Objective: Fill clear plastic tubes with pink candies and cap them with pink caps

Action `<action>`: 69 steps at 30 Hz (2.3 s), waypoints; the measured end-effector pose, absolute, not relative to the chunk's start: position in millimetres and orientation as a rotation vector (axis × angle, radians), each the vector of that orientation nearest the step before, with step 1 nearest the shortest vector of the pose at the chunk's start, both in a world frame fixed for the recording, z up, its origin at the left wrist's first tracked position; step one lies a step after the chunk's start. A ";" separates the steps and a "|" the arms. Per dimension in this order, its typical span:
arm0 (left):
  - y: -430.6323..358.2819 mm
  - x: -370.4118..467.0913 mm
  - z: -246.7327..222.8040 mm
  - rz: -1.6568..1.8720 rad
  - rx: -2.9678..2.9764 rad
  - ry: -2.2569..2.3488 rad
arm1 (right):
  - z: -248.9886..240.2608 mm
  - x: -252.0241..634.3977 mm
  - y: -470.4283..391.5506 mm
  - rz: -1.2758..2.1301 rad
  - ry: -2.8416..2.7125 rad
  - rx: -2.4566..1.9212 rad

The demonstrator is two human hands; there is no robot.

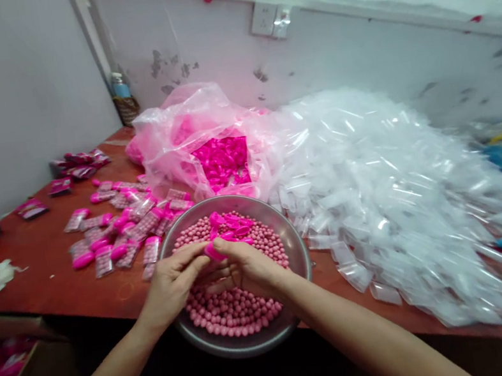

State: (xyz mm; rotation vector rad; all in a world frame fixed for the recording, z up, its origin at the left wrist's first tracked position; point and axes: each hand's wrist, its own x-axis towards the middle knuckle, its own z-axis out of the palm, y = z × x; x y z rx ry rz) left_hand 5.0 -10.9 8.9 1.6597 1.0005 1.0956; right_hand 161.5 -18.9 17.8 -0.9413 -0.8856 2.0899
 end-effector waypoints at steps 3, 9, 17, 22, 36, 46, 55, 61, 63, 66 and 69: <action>12.4 -3.5 18.5 1.160 1.510 1.116 | 25.8 169.5 -22.9 1.898 -1.048 -0.960; 58.5 -19.4 57.1 1.559 1.583 1.222 | 23.3 271.4 -26.0 0.749 -1.657 -1.647; 10.4 9.6 18.9 1.080 1.673 1.255 | -33.4 367.2 -25.9 0.060 -2.130 -2.214; 6.3 13.5 11.7 1.024 1.639 1.255 | -43.7 373.7 -22.7 0.000 -2.123 -2.171; -26.8 60.5 25.5 0.904 1.573 0.876 | 37.9 242.8 -38.3 1.167 -1.043 -1.132; -38.9 40.7 41.3 0.999 1.823 1.069 | 31.9 182.8 -26.4 1.235 -0.766 -0.918; -43.4 13.6 34.5 1.004 1.818 1.229 | 47.9 229.1 -10.8 0.783 -1.382 -1.243; 17.5 7.2 37.7 0.953 2.094 1.313 | 19.7 208.7 -21.6 0.403 -2.842 -1.502; 21.0 10.2 31.0 0.959 2.103 1.336 | 6.6 194.8 -19.7 0.391 -2.926 -1.464; 13.5 9.5 23.6 1.014 2.035 1.319 | -5.7 175.0 -16.1 0.538 -2.918 -1.316; 3.8 0.7 23.9 1.110 1.955 1.313 | -5.2 167.6 -13.8 0.831 -2.699 -1.276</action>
